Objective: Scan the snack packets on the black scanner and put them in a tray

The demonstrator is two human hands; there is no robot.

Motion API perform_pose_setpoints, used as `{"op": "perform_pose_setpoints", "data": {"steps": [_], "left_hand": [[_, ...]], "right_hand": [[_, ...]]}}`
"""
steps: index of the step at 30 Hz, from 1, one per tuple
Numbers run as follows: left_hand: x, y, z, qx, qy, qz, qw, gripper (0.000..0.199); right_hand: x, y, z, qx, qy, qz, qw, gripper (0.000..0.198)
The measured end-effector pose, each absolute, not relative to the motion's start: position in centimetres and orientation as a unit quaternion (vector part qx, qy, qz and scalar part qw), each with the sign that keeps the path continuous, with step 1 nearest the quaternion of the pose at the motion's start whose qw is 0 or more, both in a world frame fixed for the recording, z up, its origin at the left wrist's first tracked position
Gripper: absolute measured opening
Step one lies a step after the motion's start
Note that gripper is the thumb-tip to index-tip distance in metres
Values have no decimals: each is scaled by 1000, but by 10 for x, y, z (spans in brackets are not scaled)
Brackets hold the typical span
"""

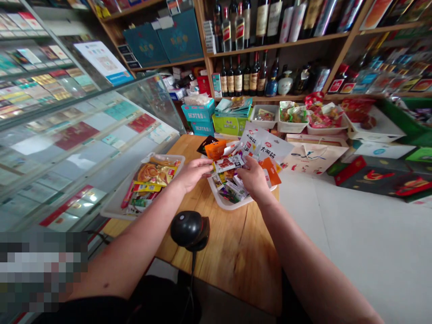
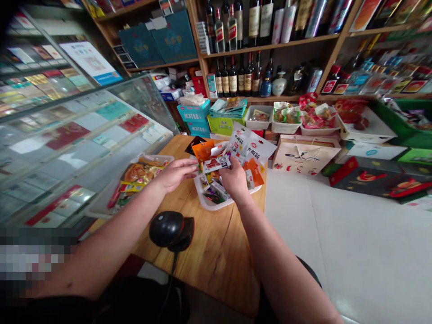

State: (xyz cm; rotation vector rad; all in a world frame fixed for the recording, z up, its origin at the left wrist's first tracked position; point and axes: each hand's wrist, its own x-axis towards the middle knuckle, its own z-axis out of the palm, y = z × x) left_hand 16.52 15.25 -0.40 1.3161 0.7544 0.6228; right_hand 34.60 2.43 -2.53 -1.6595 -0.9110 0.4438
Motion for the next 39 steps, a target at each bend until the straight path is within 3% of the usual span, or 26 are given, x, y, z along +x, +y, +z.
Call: {"op": "perform_pose_setpoints", "data": {"steps": [4, 10, 22, 34, 39], "left_hand": [[144, 147, -2, 621, 320, 307, 647, 36], [85, 129, -13, 588, 373, 378, 610, 36], [4, 176, -58, 330, 516, 604, 509, 39], [-22, 200, -64, 236, 460, 555, 652, 34], [-21, 202, -68, 265, 427, 553, 665, 29]], "right_hand": [[343, 20, -20, -757, -365, 167, 516, 51], [323, 21, -16, -728, -403, 158, 532, 39], [262, 27, -33, -655, -548, 192, 483, 25], [247, 28, -39, -659, -570, 214, 441, 22], [244, 30, -42, -659, -575, 207, 439, 21]]}}
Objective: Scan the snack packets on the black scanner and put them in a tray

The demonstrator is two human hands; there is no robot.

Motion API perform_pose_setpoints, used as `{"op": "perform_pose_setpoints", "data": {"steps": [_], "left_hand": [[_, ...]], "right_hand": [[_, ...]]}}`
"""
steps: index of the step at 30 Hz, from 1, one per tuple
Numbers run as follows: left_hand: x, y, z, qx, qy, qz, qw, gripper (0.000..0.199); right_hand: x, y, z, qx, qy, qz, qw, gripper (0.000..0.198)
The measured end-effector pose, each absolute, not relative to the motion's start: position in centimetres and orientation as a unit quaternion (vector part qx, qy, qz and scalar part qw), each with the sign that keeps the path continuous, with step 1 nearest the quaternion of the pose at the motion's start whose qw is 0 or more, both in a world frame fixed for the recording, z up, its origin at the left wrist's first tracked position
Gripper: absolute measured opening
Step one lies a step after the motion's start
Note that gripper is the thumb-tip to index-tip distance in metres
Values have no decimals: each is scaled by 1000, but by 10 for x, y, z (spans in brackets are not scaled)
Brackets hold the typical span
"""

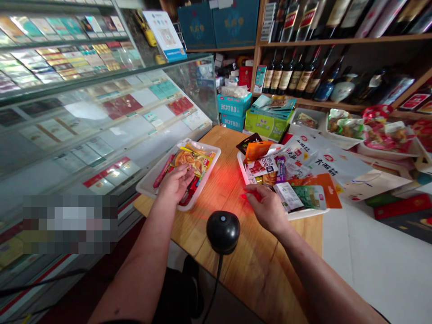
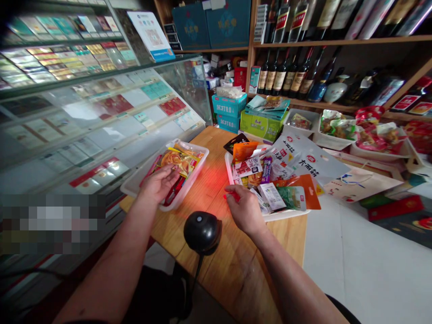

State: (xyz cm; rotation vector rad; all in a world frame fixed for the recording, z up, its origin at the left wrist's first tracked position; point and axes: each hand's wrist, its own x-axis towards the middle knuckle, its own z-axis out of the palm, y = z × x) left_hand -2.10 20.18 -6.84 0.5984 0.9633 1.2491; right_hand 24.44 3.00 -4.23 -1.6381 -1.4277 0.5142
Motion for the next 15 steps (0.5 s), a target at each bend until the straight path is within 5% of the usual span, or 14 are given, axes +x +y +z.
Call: {"op": "perform_pose_setpoints", "data": {"steps": [15], "left_hand": [[3, 173, -43, 354, 369, 643, 570, 37]], "right_hand": [[236, 24, -34, -643, -563, 251, 454, 20]]}}
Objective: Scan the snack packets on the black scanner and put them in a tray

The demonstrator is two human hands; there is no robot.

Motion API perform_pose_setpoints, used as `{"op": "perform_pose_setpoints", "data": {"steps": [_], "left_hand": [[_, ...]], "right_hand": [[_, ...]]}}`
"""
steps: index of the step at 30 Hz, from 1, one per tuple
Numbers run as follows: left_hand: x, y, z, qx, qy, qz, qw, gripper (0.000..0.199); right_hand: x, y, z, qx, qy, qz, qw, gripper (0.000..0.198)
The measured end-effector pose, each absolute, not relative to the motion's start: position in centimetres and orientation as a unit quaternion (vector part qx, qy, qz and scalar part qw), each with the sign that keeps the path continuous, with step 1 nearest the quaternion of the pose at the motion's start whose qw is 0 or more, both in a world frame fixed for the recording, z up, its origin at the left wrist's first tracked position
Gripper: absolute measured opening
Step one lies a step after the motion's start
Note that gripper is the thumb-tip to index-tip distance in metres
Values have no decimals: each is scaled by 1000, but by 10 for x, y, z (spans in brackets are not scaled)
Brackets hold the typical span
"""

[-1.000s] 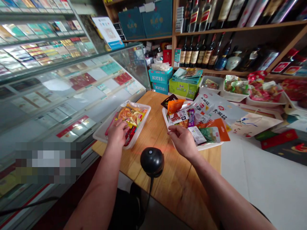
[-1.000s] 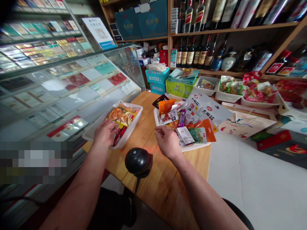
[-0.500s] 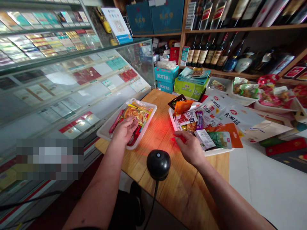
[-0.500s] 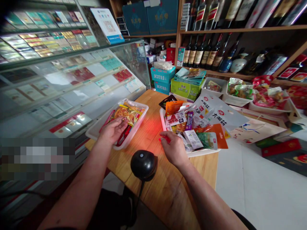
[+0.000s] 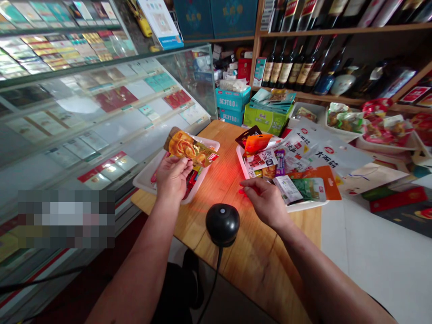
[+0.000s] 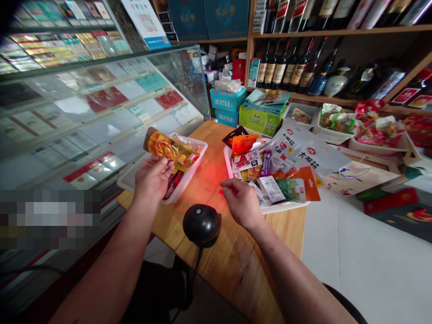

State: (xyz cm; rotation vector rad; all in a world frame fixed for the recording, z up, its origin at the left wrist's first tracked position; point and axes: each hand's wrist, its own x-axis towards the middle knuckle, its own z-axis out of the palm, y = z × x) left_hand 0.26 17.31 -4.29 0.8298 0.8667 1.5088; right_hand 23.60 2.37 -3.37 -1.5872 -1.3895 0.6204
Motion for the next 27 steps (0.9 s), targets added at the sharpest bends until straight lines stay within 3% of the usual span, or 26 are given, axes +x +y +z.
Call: {"op": "perform_pose_setpoints", "data": {"steps": [5, 12, 18, 24, 27], "left_hand": [[25, 145, -38, 419, 343, 602, 586, 36], [45, 117, -42, 486, 317, 557, 593, 28], [42, 114, -43, 578, 337, 507, 543, 26], [40, 112, -44, 698, 266, 494, 446, 21], [40, 109, -41, 744, 247, 477, 398, 21]], "right_hand": [[228, 21, -31, -583, -509, 372, 512, 23], [220, 19, -27, -477, -476, 465, 573, 55], [222, 19, -25, -460, -448, 484, 594, 50], [229, 25, -25, -424, -281, 586, 631, 54], [234, 27, -22, -431, -217, 608, 631, 44]]}}
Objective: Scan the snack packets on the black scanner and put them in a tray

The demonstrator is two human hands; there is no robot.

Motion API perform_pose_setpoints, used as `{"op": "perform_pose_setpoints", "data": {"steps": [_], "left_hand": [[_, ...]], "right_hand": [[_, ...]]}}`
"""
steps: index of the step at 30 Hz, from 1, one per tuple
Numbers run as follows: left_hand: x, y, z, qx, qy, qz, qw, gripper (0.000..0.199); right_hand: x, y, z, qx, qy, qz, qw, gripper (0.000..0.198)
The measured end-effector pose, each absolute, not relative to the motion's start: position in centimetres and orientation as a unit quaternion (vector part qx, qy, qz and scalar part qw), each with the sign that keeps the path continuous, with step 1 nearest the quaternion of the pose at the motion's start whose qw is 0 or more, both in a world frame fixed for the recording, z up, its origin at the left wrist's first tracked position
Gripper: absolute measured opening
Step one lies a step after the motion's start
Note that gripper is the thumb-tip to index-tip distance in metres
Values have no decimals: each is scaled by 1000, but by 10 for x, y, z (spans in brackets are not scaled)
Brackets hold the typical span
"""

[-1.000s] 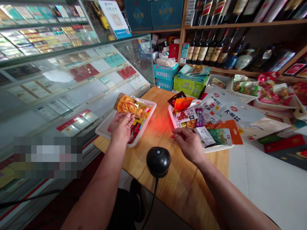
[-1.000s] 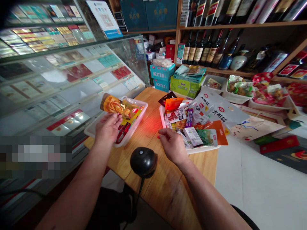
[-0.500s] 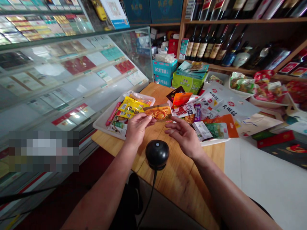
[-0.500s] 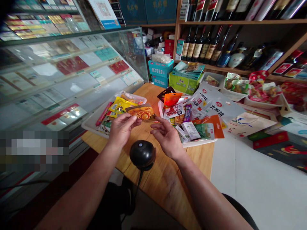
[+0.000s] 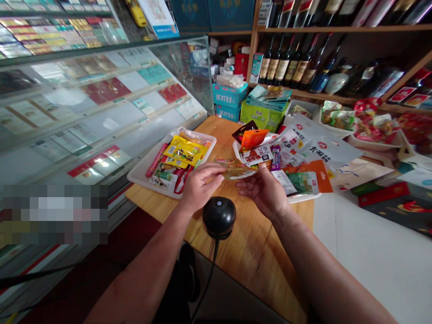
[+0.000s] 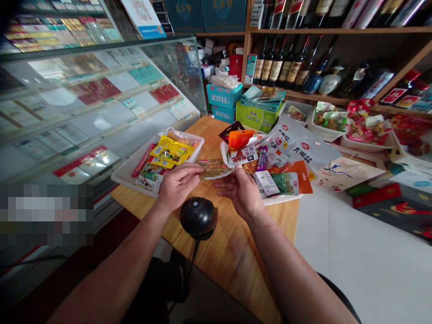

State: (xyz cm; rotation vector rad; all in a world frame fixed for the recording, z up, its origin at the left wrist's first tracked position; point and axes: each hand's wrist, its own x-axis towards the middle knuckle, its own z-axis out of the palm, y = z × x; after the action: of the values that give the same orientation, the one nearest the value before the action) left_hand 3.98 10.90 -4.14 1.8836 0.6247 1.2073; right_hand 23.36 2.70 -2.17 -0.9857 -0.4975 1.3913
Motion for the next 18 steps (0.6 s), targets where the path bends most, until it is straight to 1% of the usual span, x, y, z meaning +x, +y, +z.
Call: {"op": "perform_pose_setpoints", "data": {"steps": [3, 7, 10, 13, 18], "left_hand": [[40, 108, -41, 757, 254, 465, 381, 22], [43, 108, -44, 729, 233, 488, 419, 23], [46, 107, -45, 705, 229, 518, 427, 26], [47, 108, -47, 688, 267, 531, 416, 27], [45, 110, -50, 682, 307, 488, 450, 25]], "right_hand": [[238, 27, -18, -442, -194, 621, 618, 30], [239, 25, -18, -491, -217, 584, 609, 17], [236, 26, -19, -503, -240, 562, 611, 18], [235, 27, -22, -498, -254, 547, 623, 20], [237, 29, -28, -513, -272, 516, 630, 26]]}}
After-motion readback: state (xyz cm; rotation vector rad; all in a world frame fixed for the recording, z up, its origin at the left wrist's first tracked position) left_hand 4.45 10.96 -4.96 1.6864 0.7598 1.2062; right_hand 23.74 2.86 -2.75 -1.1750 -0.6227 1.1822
